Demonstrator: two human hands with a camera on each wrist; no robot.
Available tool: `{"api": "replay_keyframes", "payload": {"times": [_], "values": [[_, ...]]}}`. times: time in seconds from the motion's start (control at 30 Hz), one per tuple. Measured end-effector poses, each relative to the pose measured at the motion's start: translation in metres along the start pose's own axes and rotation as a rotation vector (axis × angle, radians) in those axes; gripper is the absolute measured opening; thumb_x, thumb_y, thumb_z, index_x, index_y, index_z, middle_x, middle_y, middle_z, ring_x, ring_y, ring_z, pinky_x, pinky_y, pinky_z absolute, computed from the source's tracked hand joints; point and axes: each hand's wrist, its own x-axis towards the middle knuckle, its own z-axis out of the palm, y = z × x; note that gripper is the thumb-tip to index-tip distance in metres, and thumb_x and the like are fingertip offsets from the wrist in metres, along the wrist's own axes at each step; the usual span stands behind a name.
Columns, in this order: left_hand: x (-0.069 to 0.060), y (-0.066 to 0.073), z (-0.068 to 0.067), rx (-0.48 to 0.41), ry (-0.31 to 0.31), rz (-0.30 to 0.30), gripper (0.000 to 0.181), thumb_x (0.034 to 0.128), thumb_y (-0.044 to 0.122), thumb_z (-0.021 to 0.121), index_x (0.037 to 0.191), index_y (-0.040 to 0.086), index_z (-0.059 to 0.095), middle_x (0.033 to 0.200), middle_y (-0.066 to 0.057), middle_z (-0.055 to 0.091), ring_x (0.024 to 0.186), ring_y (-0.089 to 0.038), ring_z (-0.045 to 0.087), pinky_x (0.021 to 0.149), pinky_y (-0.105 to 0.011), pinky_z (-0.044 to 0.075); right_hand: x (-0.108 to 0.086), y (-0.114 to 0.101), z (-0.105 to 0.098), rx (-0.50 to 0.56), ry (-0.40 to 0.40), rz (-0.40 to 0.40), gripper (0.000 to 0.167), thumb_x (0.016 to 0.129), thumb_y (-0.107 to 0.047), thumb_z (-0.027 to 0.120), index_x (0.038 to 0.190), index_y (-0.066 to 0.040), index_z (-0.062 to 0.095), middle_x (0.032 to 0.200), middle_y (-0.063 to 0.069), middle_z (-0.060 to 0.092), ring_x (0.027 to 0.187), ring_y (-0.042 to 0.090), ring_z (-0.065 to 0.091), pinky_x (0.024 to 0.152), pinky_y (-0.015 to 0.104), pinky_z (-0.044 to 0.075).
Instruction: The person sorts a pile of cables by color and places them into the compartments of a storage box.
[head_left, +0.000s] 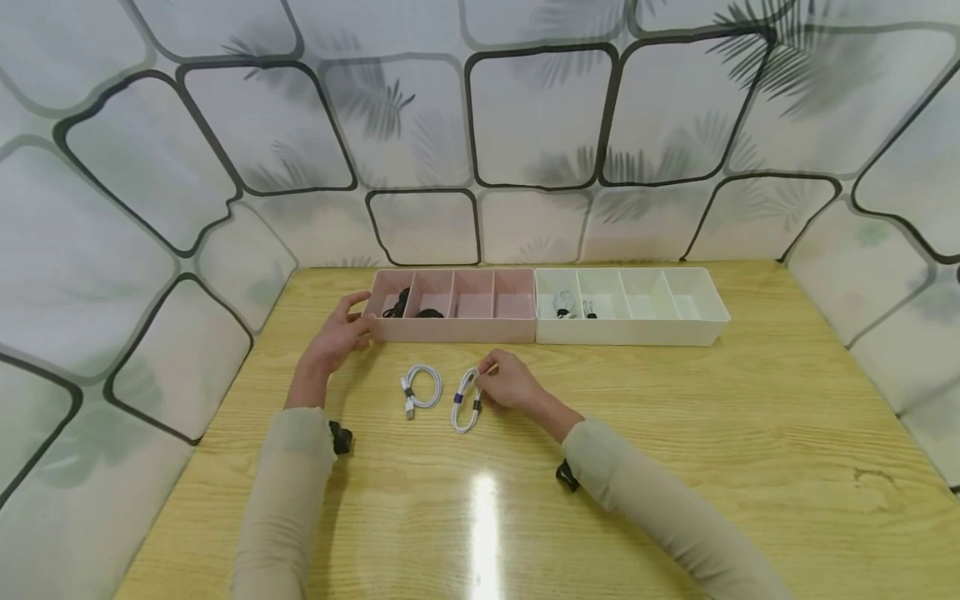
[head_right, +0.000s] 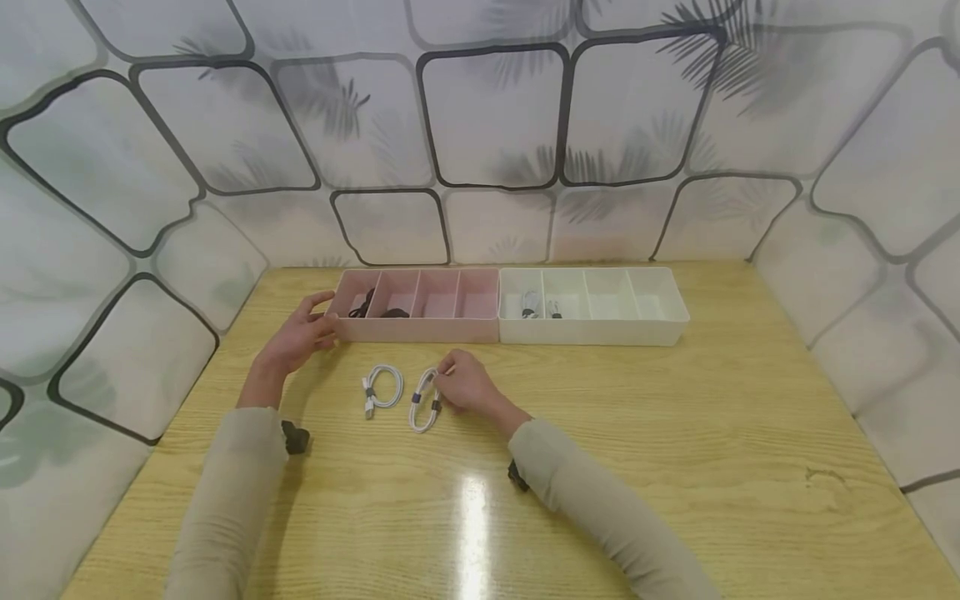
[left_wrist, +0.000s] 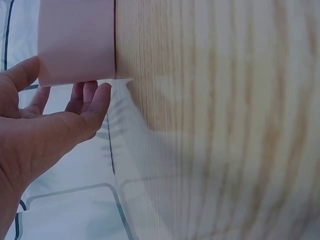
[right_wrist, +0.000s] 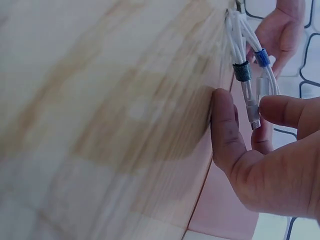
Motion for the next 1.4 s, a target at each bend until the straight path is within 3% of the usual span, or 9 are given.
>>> {"api": "replay_keyframes", "payload": {"times": [0.13,0.33,0.73,1.0,1.17,1.4], "values": [[-0.008,0.011,0.003,-0.015,-0.005,-0.012,0.061,0.1067,0.009,0.039,0.159,0.008,0.007,0.156,-0.036,0.012,0.142,-0.049,0.025,0.113,-0.060,0.024,0.000,0.000,-0.002,0.033,-0.010,-0.009,0.009,0.095,-0.002,0.056,0.102,0.003,0.056,0.089,0.016,0.066,0.068,0.018,0.059,0.052,0.025,0.049],[-0.018,0.022,0.007,-0.003,-0.013,-0.017,0.061,0.1068,0.009,0.038,0.159,0.005,0.006,0.155,-0.037,0.013,0.142,-0.049,0.024,0.113,-0.060,0.023,0.000,0.001,-0.009,0.137,-0.051,0.039,0.009,0.100,-0.003,0.050,0.107,0.001,0.051,0.098,0.019,0.069,0.072,0.020,0.064,0.059,0.031,0.055],[0.001,-0.003,0.000,0.022,0.002,-0.006,0.061,0.1078,0.015,0.039,0.160,0.014,0.007,0.157,-0.033,0.013,0.143,-0.047,0.025,0.113,-0.058,0.026,-0.001,0.013,-0.024,0.221,-0.086,0.031,0.018,0.099,0.001,0.050,0.117,0.001,0.047,0.097,0.022,0.067,0.066,0.019,0.064,0.061,0.034,0.058],[0.001,-0.004,0.000,0.044,0.010,-0.004,0.061,0.1080,0.018,0.040,0.160,0.015,0.009,0.157,-0.033,0.015,0.142,-0.046,0.028,0.110,-0.057,0.030,-0.003,0.014,-0.035,0.262,-0.085,0.026,0.024,0.099,0.002,0.050,0.122,0.003,0.046,0.097,0.023,0.067,0.064,0.017,0.065,0.064,0.037,0.059],[-0.007,0.006,0.003,0.020,-0.005,-0.015,0.061,0.1078,0.015,0.039,0.160,0.013,0.007,0.157,-0.034,0.012,0.143,-0.048,0.024,0.113,-0.059,0.026,-0.004,0.013,-0.046,0.271,-0.062,0.012,0.026,0.099,0.002,0.049,0.124,0.005,0.046,0.092,0.020,0.068,0.065,0.016,0.066,0.065,0.038,0.059],[-0.002,-0.004,0.000,0.039,0.018,-0.003,0.061,0.1081,0.019,0.040,0.160,0.017,0.009,0.158,-0.032,0.014,0.143,-0.047,0.026,0.113,-0.058,0.026,-0.005,0.015,-0.058,0.332,-0.049,0.003,0.027,0.097,0.004,0.049,0.124,0.006,0.045,0.089,0.019,0.067,0.064,0.016,0.067,0.065,0.038,0.059]]}}
